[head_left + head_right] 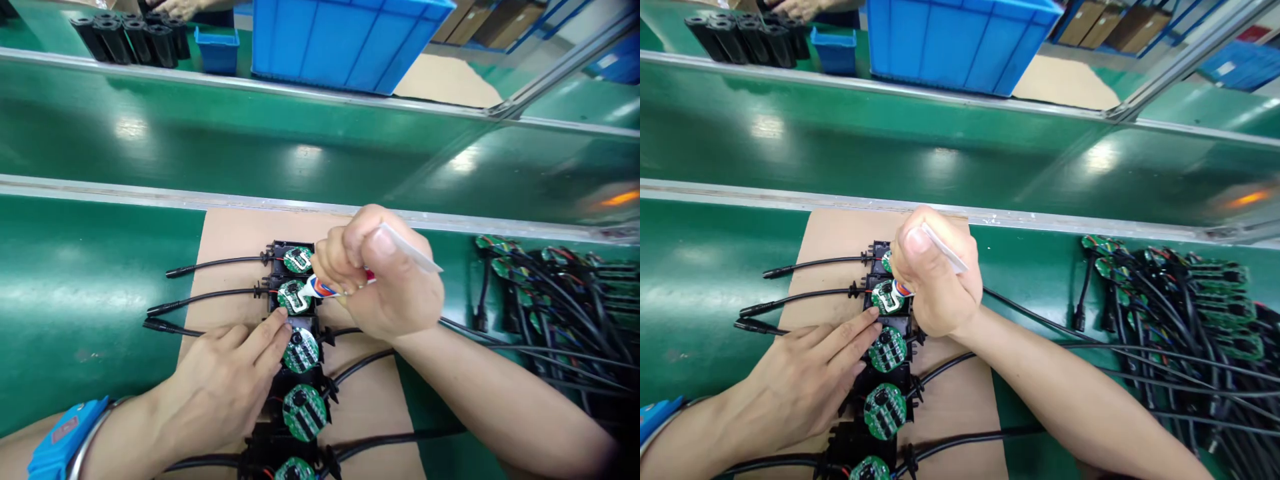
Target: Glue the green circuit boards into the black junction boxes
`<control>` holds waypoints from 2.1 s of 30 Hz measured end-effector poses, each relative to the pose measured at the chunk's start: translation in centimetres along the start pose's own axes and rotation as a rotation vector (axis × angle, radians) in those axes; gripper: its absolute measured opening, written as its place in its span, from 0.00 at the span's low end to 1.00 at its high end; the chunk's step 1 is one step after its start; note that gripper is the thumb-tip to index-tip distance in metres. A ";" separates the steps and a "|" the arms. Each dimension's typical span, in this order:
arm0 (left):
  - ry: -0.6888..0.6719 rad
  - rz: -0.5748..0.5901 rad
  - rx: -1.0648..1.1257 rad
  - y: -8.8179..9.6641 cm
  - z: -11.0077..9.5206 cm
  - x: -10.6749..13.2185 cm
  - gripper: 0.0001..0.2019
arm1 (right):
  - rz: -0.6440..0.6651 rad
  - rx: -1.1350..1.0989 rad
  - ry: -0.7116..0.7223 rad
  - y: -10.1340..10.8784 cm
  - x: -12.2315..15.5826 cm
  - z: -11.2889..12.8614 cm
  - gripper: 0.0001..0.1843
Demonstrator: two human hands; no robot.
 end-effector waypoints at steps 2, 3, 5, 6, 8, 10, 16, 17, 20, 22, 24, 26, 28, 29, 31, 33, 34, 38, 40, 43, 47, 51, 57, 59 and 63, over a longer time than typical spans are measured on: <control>0.000 0.000 0.000 0.1 0.1 -0.1 0.27 | -0.028 -0.003 0.031 0.0 -0.1 -0.2 0.17; 0.000 -0.004 0.000 0.2 0.1 -0.1 0.27 | -0.043 0.001 0.045 0.0 0.0 -0.1 0.18; -0.007 -0.047 0.001 0.7 0.0 0.1 0.26 | -0.060 0.018 0.062 0.1 0.3 0.2 0.18; -0.020 -0.085 0.005 1.0 -0.2 0.2 0.25 | -0.055 0.024 0.059 0.2 0.6 0.5 0.18; -0.086 -0.161 0.019 1.6 -0.8 0.6 0.23 | -0.024 0.022 0.012 0.2 1.4 1.2 0.17; -0.175 -0.208 0.037 1.9 -1.7 1.0 0.20 | 0.016 0.000 -0.060 -0.1 2.5 1.8 0.18; -0.237 -0.227 0.012 1.7 -2.9 1.3 0.19 | 0.111 -0.076 -0.122 -2.6 4.6 0.4 0.17; -0.236 -0.231 0.006 1.7 -2.9 1.3 0.18 | 0.116 -0.081 -0.106 -3.0 4.6 -0.1 0.17; -0.233 -0.236 -0.002 1.8 -2.8 1.3 0.18 | 0.096 -0.073 -0.049 -3.4 4.5 -1.0 0.15; -0.236 -0.234 -0.007 1.8 -2.8 1.4 0.18 | 0.089 -0.049 -0.040 -3.4 4.6 -1.0 0.14; -0.237 -0.227 -0.010 1.8 -2.9 1.4 0.18 | 0.089 -0.026 -0.067 -3.2 4.9 -0.8 0.15; -0.232 -0.222 -0.005 1.8 -2.8 1.4 0.18 | 0.083 -0.007 -0.101 -3.0 5.5 -0.4 0.15; -0.228 -0.222 0.005 1.7 -2.8 1.4 0.18 | 0.074 0.002 -0.117 -2.9 6.1 -0.1 0.16; -0.227 -0.227 0.010 1.7 -2.8 1.3 0.17 | 0.071 0.003 -0.123 -2.8 6.4 0.0 0.16; -0.221 -0.239 0.014 1.7 -2.8 1.3 0.17 | 0.065 0.007 -0.138 -2.7 6.7 0.1 0.16; -0.213 -0.253 0.010 1.6 -2.8 1.3 0.17 | 0.049 0.012 -0.146 -2.5 6.9 0.0 0.16; -0.210 -0.259 0.007 1.6 -2.9 1.4 0.17 | 0.040 0.015 -0.146 -2.4 6.9 0.0 0.16; -0.218 -0.249 0.011 1.4 -3.0 1.4 0.18 | 0.029 0.007 -0.124 -1.7 6.6 0.2 0.16; -0.222 -0.243 0.019 1.5 -3.0 1.4 0.18 | 0.027 -0.007 -0.110 -1.5 6.4 0.2 0.15; -0.232 -0.241 0.032 1.7 -2.9 1.4 0.18 | 0.030 -0.020 -0.092 -1.4 6.1 0.1 0.15; -0.247 -0.261 0.036 1.7 -2.9 1.4 0.18 | 0.047 -0.033 -0.063 -1.4 5.6 -0.5 0.14; -0.249 -0.298 0.017 1.7 -2.6 1.3 0.17 | 0.040 -0.025 -0.037 -1.0 5.6 -0.6 0.13; -0.263 -0.292 0.034 2.9 -3.9 1.7 0.16 | 0.040 -0.036 -0.109 -1.5 8.3 1.9 0.17; -0.292 -0.208 0.076 3.1 -5.1 2.2 0.17 | 0.027 -0.067 -0.121 -2.3 9.6 2.2 0.18; -0.323 -0.046 0.087 2.5 -7.2 3.4 0.21 | 0.094 -0.071 -0.101 -4.1 11.1 0.8 0.17</control>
Point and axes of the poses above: each hand's wrist, its own x-axis away from the middle knuckle, its own y-axis out of the back of the hand, z = x × y, the point moved 4 cm from there along -x, towards the middle knuckle, and after that the axes turned 15 degrees about -y, right-handed, at the moved point
